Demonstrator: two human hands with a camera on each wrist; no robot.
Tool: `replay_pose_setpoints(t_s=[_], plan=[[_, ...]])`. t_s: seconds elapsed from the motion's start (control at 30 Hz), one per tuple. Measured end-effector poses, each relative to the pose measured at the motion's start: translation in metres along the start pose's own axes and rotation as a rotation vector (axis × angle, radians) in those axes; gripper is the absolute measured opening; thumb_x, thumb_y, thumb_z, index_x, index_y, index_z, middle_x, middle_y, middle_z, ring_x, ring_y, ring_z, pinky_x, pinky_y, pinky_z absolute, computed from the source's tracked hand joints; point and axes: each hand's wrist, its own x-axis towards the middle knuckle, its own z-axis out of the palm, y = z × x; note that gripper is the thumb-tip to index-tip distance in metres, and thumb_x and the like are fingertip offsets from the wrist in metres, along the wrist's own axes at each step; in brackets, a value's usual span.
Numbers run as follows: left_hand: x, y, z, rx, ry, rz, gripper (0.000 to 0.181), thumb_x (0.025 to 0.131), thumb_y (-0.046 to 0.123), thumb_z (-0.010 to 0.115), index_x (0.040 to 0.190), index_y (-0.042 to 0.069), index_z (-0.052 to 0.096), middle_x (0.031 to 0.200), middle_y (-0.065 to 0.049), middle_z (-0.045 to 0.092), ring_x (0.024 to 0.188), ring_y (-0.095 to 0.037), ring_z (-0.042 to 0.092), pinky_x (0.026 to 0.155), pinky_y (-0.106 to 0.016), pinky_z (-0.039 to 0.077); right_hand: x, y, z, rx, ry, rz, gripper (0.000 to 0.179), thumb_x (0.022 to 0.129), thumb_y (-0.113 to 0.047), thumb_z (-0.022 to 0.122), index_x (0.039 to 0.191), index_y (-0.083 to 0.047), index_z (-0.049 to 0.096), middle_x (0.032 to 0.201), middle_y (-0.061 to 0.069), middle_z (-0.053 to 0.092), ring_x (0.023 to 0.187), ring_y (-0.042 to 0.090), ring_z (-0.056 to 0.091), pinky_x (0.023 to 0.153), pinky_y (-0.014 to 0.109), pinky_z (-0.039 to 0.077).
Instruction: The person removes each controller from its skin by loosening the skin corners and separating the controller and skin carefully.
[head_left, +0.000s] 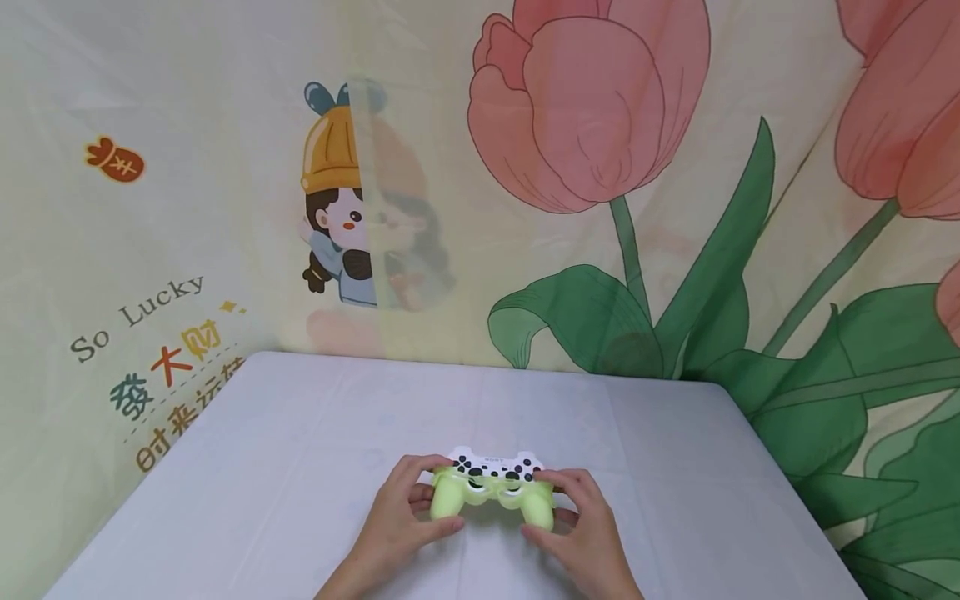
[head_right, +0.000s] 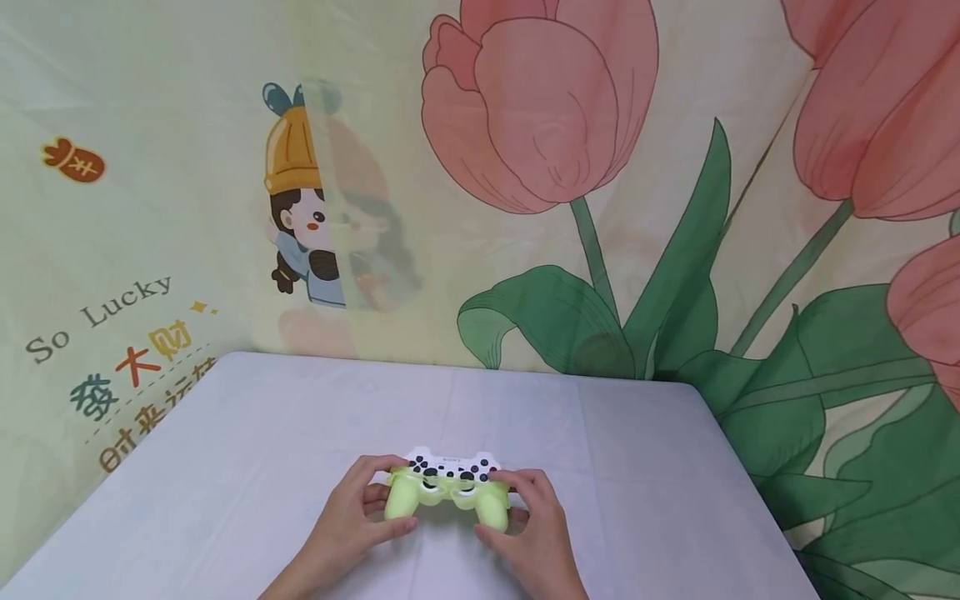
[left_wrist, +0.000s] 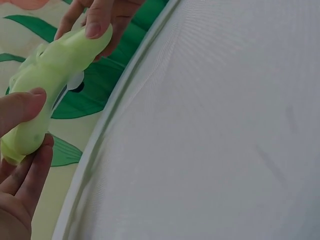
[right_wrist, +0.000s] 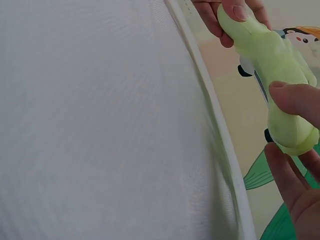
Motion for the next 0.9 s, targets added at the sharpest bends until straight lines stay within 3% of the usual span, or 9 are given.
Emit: replay_pose_setpoints(t_s=[0.2, 0.43, 0.57, 0.73, 0.9], plan=[[0.0005, -0.0006, 0.0015, 0.014, 0.009, 0.055, 0.076, 0.066, 0.013, 0.103, 0.130, 0.027, 0.065, 0.131, 0.002, 0.057, 0.119, -0.016, 0.061, 0.087, -0.029, 0.062, 0.0000, 0.0016, -0.0002, 0.001, -0.002, -0.025, 0.068, 0.067, 0.000, 0.100, 0.123, -0.025, 0.070, 0.129, 0.002, 0.054, 0.124, 0.026, 0.058, 0.090, 0.024, 0.059], [0.0011, -0.0019, 0.0009, 0.012, -0.019, 0.158, 0.072, 0.066, 0.015, 0.103, 0.126, 0.023, 0.063, 0.134, 0.000, 0.053, 0.120, -0.018, 0.060, 0.084, -0.032, 0.063, -0.0014, 0.0067, 0.0013, -0.018, 0.006, -0.106, 0.074, 0.064, 0.010, 0.097, 0.120, -0.028, 0.068, 0.129, -0.002, 0.050, 0.114, 0.016, 0.057, 0.086, 0.026, 0.060], [0.0006, -0.0012, -0.0001, 0.028, -0.024, 0.151, 0.072, 0.066, 0.013, 0.103, 0.124, 0.025, 0.062, 0.130, 0.002, 0.054, 0.118, -0.017, 0.061, 0.083, -0.031, 0.063, -0.0019, 0.0083, 0.0017, -0.049, 0.002, -0.138, 0.076, 0.062, 0.009, 0.097, 0.120, -0.028, 0.066, 0.127, -0.003, 0.049, 0.112, 0.014, 0.056, 0.084, 0.026, 0.060], [-0.0007, -0.0004, -0.0003, 0.052, -0.032, 0.103, 0.072, 0.065, 0.012, 0.103, 0.120, 0.028, 0.060, 0.124, 0.005, 0.055, 0.113, -0.017, 0.060, 0.080, -0.030, 0.063, -0.0019, 0.0076, -0.0001, -0.088, -0.032, -0.119, 0.076, 0.060, 0.001, 0.102, 0.119, -0.029, 0.063, 0.125, -0.004, 0.049, 0.112, 0.016, 0.055, 0.085, 0.027, 0.058], [-0.0006, -0.0027, -0.0001, 0.058, -0.053, 0.142, 0.069, 0.066, 0.013, 0.102, 0.118, 0.028, 0.059, 0.120, 0.004, 0.055, 0.110, -0.017, 0.060, 0.077, -0.030, 0.063, -0.0013, 0.0062, -0.0016, -0.135, -0.058, -0.115, 0.074, 0.060, -0.004, 0.103, 0.115, -0.026, 0.059, 0.121, -0.006, 0.049, 0.112, 0.016, 0.053, 0.085, 0.026, 0.057]])
